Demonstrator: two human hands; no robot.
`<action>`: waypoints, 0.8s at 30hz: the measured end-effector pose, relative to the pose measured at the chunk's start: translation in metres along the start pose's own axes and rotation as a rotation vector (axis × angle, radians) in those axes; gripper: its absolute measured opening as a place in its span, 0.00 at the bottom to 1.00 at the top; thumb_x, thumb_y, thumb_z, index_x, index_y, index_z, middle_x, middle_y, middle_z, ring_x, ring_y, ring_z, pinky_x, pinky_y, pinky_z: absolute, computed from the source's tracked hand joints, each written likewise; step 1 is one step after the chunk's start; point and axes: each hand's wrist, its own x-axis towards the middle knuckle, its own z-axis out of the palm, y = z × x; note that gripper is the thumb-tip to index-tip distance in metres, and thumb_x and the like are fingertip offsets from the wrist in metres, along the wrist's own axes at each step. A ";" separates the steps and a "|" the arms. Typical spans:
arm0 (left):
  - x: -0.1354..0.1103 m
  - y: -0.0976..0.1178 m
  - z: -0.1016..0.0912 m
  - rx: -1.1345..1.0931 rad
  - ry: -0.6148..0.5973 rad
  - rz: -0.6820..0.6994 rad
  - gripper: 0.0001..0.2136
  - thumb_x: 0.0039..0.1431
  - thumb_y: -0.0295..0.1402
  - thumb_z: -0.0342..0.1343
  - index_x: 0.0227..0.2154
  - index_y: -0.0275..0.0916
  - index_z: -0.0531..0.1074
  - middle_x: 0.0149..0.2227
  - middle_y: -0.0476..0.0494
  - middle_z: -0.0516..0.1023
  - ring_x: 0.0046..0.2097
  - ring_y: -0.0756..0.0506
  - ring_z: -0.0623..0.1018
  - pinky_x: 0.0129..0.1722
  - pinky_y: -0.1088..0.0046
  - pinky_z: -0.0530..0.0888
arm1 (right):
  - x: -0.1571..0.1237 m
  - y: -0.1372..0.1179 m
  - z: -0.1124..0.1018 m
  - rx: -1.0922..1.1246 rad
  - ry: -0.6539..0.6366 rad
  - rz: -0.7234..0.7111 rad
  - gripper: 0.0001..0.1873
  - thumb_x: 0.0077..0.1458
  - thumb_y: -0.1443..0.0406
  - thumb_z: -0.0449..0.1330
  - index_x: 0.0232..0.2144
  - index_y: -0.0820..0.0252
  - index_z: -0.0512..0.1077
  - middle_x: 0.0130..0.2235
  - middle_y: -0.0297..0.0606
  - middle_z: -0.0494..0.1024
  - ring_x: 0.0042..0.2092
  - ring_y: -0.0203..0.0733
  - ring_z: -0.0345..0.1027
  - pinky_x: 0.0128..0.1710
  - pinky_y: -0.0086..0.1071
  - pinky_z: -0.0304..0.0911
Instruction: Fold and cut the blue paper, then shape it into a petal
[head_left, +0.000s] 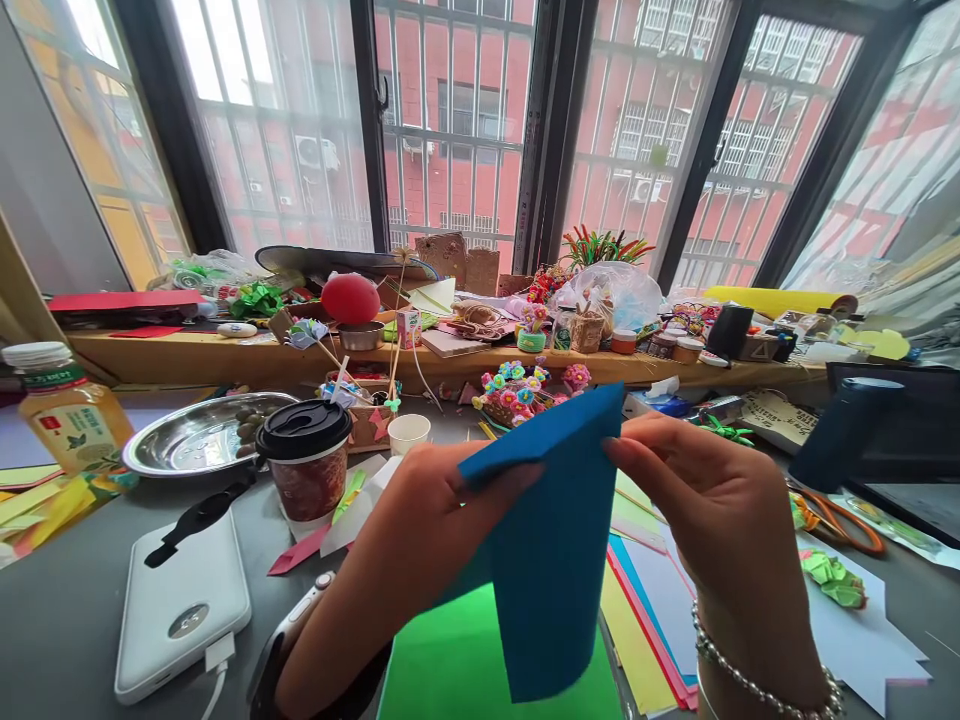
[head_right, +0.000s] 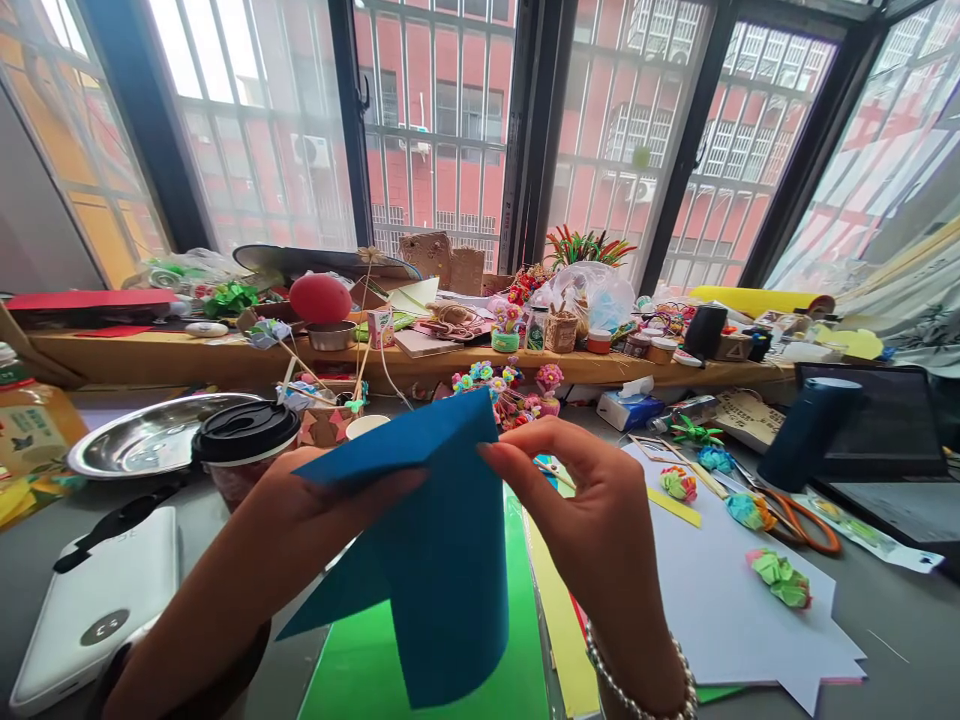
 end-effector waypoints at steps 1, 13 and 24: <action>0.000 -0.001 0.000 -0.006 0.007 -0.001 0.11 0.52 0.37 0.52 0.20 0.37 0.72 0.17 0.53 0.66 0.20 0.52 0.64 0.18 0.78 0.61 | 0.000 0.000 0.001 -0.006 0.003 0.000 0.06 0.42 0.61 0.63 0.21 0.58 0.73 0.25 0.33 0.75 0.26 0.37 0.67 0.27 0.30 0.63; 0.002 -0.006 0.000 -0.037 0.113 -0.089 0.11 0.50 0.40 0.53 0.23 0.39 0.74 0.19 0.52 0.68 0.22 0.50 0.67 0.17 0.78 0.61 | 0.006 0.005 0.003 -0.034 -0.097 0.028 0.08 0.43 0.60 0.62 0.21 0.59 0.74 0.24 0.34 0.75 0.27 0.38 0.67 0.28 0.31 0.64; 0.005 -0.008 0.000 -0.108 0.160 -0.139 0.11 0.49 0.40 0.55 0.22 0.38 0.73 0.18 0.51 0.70 0.21 0.50 0.68 0.17 0.77 0.62 | 0.011 0.006 0.004 -0.099 -0.206 0.041 0.08 0.44 0.61 0.61 0.22 0.60 0.73 0.24 0.34 0.74 0.27 0.38 0.68 0.27 0.29 0.64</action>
